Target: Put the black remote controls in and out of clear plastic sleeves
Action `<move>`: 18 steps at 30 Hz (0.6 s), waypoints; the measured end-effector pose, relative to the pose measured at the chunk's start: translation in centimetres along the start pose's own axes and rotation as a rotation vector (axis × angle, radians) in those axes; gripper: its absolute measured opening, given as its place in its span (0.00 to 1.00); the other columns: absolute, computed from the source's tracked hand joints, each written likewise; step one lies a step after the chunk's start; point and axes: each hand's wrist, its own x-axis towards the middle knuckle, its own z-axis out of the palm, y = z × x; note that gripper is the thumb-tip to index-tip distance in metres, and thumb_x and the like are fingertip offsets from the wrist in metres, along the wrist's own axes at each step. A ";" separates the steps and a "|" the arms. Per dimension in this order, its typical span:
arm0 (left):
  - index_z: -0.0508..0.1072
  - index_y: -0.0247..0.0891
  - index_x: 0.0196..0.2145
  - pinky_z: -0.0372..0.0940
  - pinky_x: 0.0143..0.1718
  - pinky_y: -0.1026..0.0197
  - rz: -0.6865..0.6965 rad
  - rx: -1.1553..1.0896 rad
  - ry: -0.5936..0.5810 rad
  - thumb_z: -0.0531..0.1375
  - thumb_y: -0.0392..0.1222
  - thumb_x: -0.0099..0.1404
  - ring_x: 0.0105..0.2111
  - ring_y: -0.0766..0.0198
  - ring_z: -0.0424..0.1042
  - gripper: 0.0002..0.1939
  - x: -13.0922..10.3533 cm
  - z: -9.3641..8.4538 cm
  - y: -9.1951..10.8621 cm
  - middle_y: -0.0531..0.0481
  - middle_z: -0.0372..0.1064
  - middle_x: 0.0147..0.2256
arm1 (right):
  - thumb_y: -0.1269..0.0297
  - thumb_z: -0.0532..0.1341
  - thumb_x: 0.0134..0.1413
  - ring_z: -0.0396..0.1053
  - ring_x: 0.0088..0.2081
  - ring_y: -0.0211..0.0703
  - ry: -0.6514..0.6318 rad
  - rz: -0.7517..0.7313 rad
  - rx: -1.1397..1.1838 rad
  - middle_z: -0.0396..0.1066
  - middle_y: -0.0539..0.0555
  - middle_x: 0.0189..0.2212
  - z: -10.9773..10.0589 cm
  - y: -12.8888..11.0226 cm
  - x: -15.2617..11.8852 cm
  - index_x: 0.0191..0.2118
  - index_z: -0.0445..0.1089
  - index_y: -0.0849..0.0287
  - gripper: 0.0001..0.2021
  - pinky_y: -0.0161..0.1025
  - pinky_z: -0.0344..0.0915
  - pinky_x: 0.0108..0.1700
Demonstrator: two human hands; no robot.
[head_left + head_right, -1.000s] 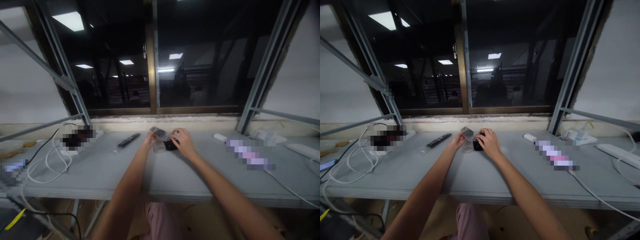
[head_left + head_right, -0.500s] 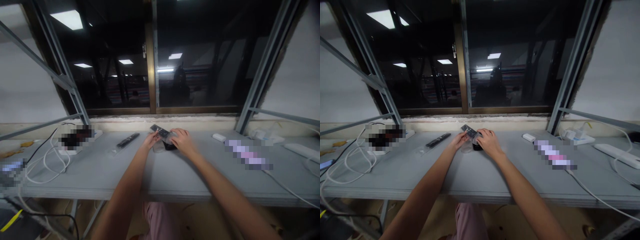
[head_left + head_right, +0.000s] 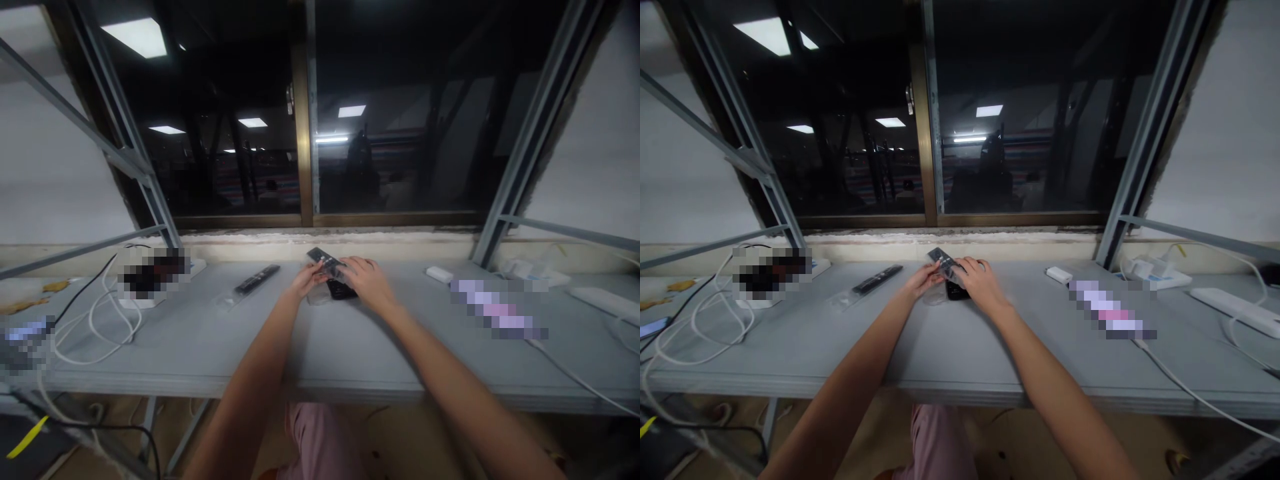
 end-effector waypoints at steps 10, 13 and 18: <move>0.70 0.33 0.31 0.67 0.31 0.63 0.039 0.004 0.054 0.48 0.42 0.70 0.20 0.68 0.69 0.16 0.2 0.6 -0.3 0.49 0.71 0.24 | 0.72 0.53 0.61 0.61 0.53 0.50 0.065 -0.066 -0.044 0.67 0.55 0.53 0.0 -0.8 -0.1 0.53 0.65 0.55 0.16 0.48 0.50 0.55; 0.70 0.33 0.27 0.65 0.29 0.65 0.042 0.011 0.108 0.50 0.38 0.69 0.20 0.69 0.69 0.15 0.6 0.4 -0.6 0.49 0.70 0.23 | 0.70 0.54 0.61 0.61 0.51 0.48 0.085 -0.039 -0.017 0.69 0.54 0.51 -0.2 -0.8 -0.1 0.50 0.67 0.55 0.14 0.47 0.50 0.54; 0.71 0.32 0.26 0.62 0.25 0.68 0.046 0.032 0.161 0.55 0.35 0.65 0.20 0.69 0.68 0.11 1.0 -0.2 -0.5 0.48 0.70 0.22 | 0.71 0.56 0.59 0.62 0.49 0.47 0.128 0.026 0.023 0.71 0.53 0.49 -0.5 -0.7 0.0 0.47 0.70 0.53 0.12 0.47 0.49 0.53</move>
